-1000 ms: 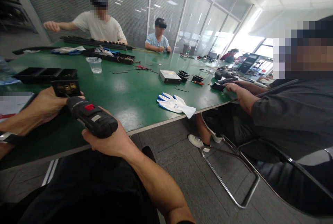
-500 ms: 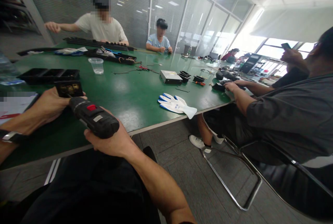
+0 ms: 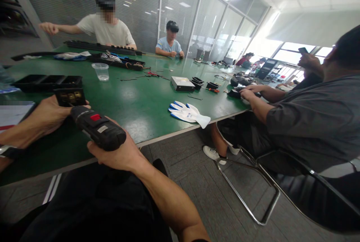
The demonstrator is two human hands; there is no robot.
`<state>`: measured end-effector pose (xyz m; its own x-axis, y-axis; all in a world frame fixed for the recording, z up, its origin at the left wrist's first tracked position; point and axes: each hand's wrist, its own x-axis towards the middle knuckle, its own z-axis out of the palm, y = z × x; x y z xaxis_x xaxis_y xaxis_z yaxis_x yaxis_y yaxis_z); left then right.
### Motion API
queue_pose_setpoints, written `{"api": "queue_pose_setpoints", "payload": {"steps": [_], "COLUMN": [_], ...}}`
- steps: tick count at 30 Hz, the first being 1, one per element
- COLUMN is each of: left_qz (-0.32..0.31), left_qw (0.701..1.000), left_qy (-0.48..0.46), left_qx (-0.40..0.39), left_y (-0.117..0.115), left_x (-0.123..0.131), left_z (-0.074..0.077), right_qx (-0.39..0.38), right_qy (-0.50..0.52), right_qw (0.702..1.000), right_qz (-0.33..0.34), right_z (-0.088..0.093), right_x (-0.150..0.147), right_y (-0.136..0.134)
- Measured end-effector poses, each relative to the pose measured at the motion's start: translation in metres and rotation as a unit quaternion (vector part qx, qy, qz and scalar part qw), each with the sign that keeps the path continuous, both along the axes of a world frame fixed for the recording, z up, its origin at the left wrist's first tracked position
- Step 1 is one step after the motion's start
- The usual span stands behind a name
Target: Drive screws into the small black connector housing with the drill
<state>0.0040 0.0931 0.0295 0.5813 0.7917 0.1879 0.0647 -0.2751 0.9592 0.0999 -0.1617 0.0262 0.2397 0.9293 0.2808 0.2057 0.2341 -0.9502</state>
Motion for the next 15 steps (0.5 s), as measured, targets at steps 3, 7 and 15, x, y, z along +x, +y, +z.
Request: {"api": "queue_pose_setpoints", "payload": {"steps": [3, 7, 15], "left_qz": [-0.013, -0.021, -0.013], "left_qw": [0.999, 0.999, 0.996], "left_qy": [-0.035, -0.038, -0.085], "left_qx": [-0.016, -0.033, -0.016], "left_y": [-0.0026, -0.0028, -0.0025], "left_x": [0.0002, 0.0005, 0.0008], "left_z": [-0.0005, -0.0003, -0.0035], "right_qx": [-0.004, -0.014, -0.042], "right_qy": [0.002, -0.003, -0.012], "right_qw": [1.0, 1.0, 0.999], "right_qz": [0.003, -0.005, -0.022], "right_z": [0.0002, -0.0016, -0.0047], "right_x": [-0.0003, 0.0005, -0.0042], "right_y": [-0.0012, -0.0002, 0.0014]}}
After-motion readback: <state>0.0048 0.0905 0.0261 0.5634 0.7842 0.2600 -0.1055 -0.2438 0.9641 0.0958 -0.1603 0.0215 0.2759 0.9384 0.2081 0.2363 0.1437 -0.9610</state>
